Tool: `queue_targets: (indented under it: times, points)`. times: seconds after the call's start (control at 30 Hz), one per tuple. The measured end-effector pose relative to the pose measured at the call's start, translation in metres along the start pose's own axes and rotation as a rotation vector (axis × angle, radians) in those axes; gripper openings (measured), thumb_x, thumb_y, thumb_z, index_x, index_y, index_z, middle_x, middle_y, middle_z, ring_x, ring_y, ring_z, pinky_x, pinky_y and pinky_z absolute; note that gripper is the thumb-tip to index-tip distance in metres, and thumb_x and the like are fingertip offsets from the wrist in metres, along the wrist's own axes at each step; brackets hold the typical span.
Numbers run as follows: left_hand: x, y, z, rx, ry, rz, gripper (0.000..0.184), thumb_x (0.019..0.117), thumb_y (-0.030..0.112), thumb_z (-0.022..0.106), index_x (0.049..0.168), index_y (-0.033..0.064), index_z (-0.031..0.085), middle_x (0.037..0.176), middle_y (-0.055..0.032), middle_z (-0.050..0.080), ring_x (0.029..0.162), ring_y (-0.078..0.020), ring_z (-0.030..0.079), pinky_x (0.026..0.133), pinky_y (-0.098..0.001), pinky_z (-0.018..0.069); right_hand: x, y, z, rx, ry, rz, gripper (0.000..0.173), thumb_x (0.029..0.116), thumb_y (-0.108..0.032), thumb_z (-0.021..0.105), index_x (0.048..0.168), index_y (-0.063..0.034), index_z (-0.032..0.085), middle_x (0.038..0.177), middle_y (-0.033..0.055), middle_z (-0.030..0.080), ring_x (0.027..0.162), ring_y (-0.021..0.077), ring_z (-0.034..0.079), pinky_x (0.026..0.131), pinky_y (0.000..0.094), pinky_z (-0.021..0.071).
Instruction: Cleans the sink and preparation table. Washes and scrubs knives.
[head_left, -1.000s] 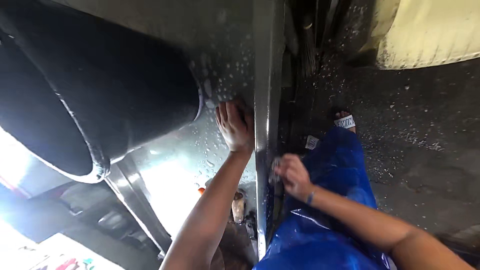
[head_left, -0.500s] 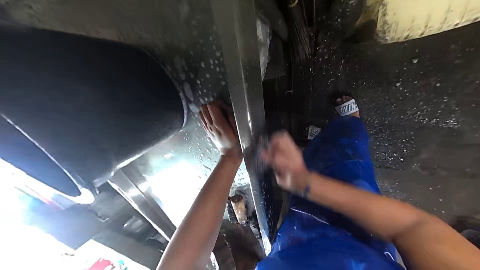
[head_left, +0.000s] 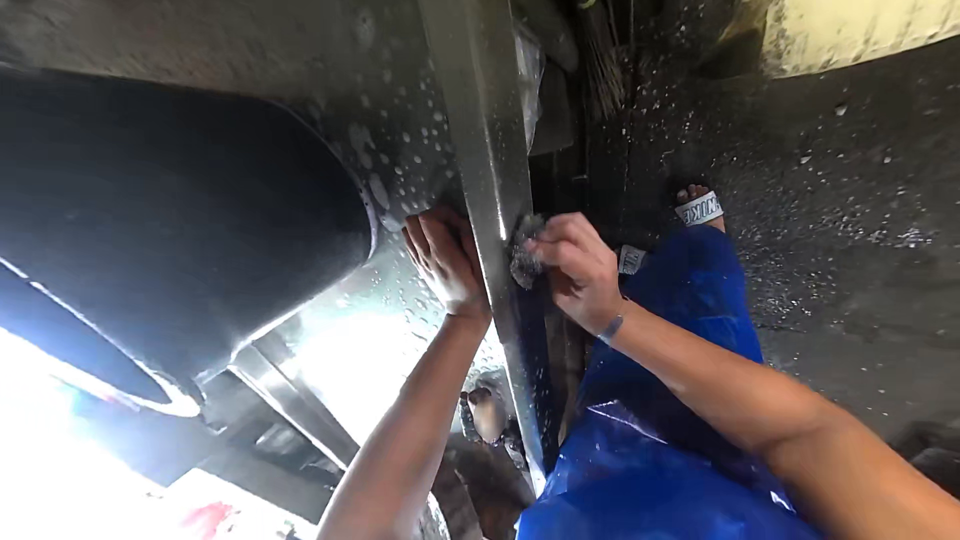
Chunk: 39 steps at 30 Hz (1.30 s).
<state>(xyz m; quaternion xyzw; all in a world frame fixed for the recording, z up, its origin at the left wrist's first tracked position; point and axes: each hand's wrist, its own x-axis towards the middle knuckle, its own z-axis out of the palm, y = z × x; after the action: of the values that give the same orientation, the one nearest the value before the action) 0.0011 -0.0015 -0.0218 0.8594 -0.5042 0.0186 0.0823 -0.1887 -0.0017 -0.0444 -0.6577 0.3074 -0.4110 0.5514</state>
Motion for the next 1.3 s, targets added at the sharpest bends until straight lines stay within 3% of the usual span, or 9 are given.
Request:
queue_targets:
  times: [0.13, 0.3, 0.47, 0.6, 0.77, 0.9, 1.07, 1.23, 1.3]
  points:
    - [0.014, 0.010, -0.003, 0.009, -0.037, -0.040, 0.021, 0.1015, 0.020, 0.053, 0.094, 0.0031, 0.064, 0.096, -0.0179, 0.063, 0.101, -0.0349, 0.061, 0.092, -0.0452, 0.0476, -0.065, -0.032, 0.025, 0.070, 0.023, 0.081, 0.017, 0.0947, -0.008, 0.062, 0.106, -0.0088, 0.075, 0.101, 0.0156, 0.069, 0.107, 0.0270, 0.065, 0.103, 0.0389, 0.0523]
    - [0.002, 0.004, -0.003, -0.004, -0.037, -0.025, 0.022, 0.1014, 0.022, 0.050, 0.093, 0.0058, 0.064, 0.093, -0.0150, 0.061, 0.096, -0.0326, 0.060, 0.090, -0.0445, 0.0464, 0.030, 0.004, -0.002, 0.009, 0.090, 0.060, 0.019, 0.0840, 0.006, 0.069, 0.102, 0.0027, 0.074, 0.106, 0.0220, 0.068, 0.106, 0.0320, 0.066, 0.094, 0.0425, 0.0560]
    - [0.009, 0.010, -0.007, -0.016, -0.013, 0.024, 0.021, 0.1004, 0.019, 0.052, 0.093, 0.0028, 0.063, 0.091, -0.0167, 0.061, 0.093, -0.0343, 0.060, 0.087, -0.0453, 0.0473, -0.084, -0.012, 0.022, 0.114, -0.036, 0.212, 0.015, 0.0862, -0.001, 0.064, 0.097, -0.0030, 0.075, 0.102, 0.0165, 0.070, 0.107, 0.0281, 0.066, 0.101, 0.0379, 0.0535]
    - [0.004, 0.008, -0.005, -0.034, 0.001, 0.018, 0.020, 0.0997, 0.018, 0.053, 0.090, 0.0038, 0.062, 0.089, -0.0158, 0.060, 0.091, -0.0334, 0.059, 0.086, -0.0439, 0.0463, 0.012, 0.022, -0.002, 0.018, 0.016, 0.101, 0.017, 0.0819, 0.002, 0.065, 0.097, 0.0028, 0.074, 0.104, 0.0217, 0.068, 0.103, 0.0317, 0.066, 0.092, 0.0416, 0.0564]
    - [0.002, 0.002, -0.004, -0.036, -0.054, 0.039, 0.025, 0.1027, 0.023, 0.049, 0.096, 0.0031, 0.062, 0.095, -0.0174, 0.061, 0.095, -0.0351, 0.060, 0.088, -0.0467, 0.0474, -0.068, 0.004, 0.016, 0.097, -0.055, 0.172, 0.015, 0.0855, -0.002, 0.064, 0.096, -0.0022, 0.074, 0.103, 0.0178, 0.069, 0.107, 0.0292, 0.066, 0.101, 0.0380, 0.0532]
    - [-0.002, 0.005, -0.009, -0.001, -0.134, -0.052, 0.023, 0.1011, 0.020, 0.051, 0.097, 0.0027, 0.065, 0.099, -0.0192, 0.063, 0.100, -0.0376, 0.061, 0.089, -0.0505, 0.0476, 0.026, 0.027, -0.008, -0.026, -0.023, 0.062, 0.017, 0.0804, 0.004, 0.066, 0.095, 0.0031, 0.074, 0.104, 0.0224, 0.068, 0.103, 0.0341, 0.066, 0.092, 0.0436, 0.0565]
    - [-0.003, -0.005, -0.005, 0.024, -0.167, -0.071, 0.029, 0.1047, 0.032, 0.047, 0.101, 0.0088, 0.063, 0.107, -0.0149, 0.063, 0.110, -0.0336, 0.060, 0.095, -0.0508, 0.0484, -0.076, -0.002, 0.015, 0.112, -0.103, 0.228, 0.020, 0.0833, 0.000, 0.064, 0.101, -0.0014, 0.075, 0.109, 0.0188, 0.068, 0.110, 0.0291, 0.065, 0.101, 0.0378, 0.0536]
    - [0.009, 0.009, -0.011, -0.046, -0.089, -0.073, 0.026, 0.0992, 0.025, 0.052, 0.097, 0.0027, 0.065, 0.100, -0.0190, 0.063, 0.103, -0.0379, 0.062, 0.092, -0.0541, 0.0490, 0.147, 0.043, -0.005, -0.122, 0.322, 0.087, 0.030, 0.0833, 0.009, 0.060, 0.109, 0.0057, 0.074, 0.121, 0.0262, 0.068, 0.117, 0.0364, 0.065, 0.100, 0.0452, 0.0552]
    - [0.006, 0.012, -0.010, -0.055, -0.077, -0.088, 0.024, 0.0978, 0.024, 0.053, 0.096, 0.0034, 0.065, 0.097, -0.0180, 0.063, 0.101, -0.0377, 0.062, 0.091, -0.0536, 0.0494, 0.241, 0.055, -0.008, -0.114, 0.507, 0.070, 0.031, 0.0951, 0.008, 0.053, 0.121, 0.0086, 0.069, 0.127, 0.0246, 0.068, 0.122, 0.0324, 0.066, 0.106, 0.0415, 0.0527]
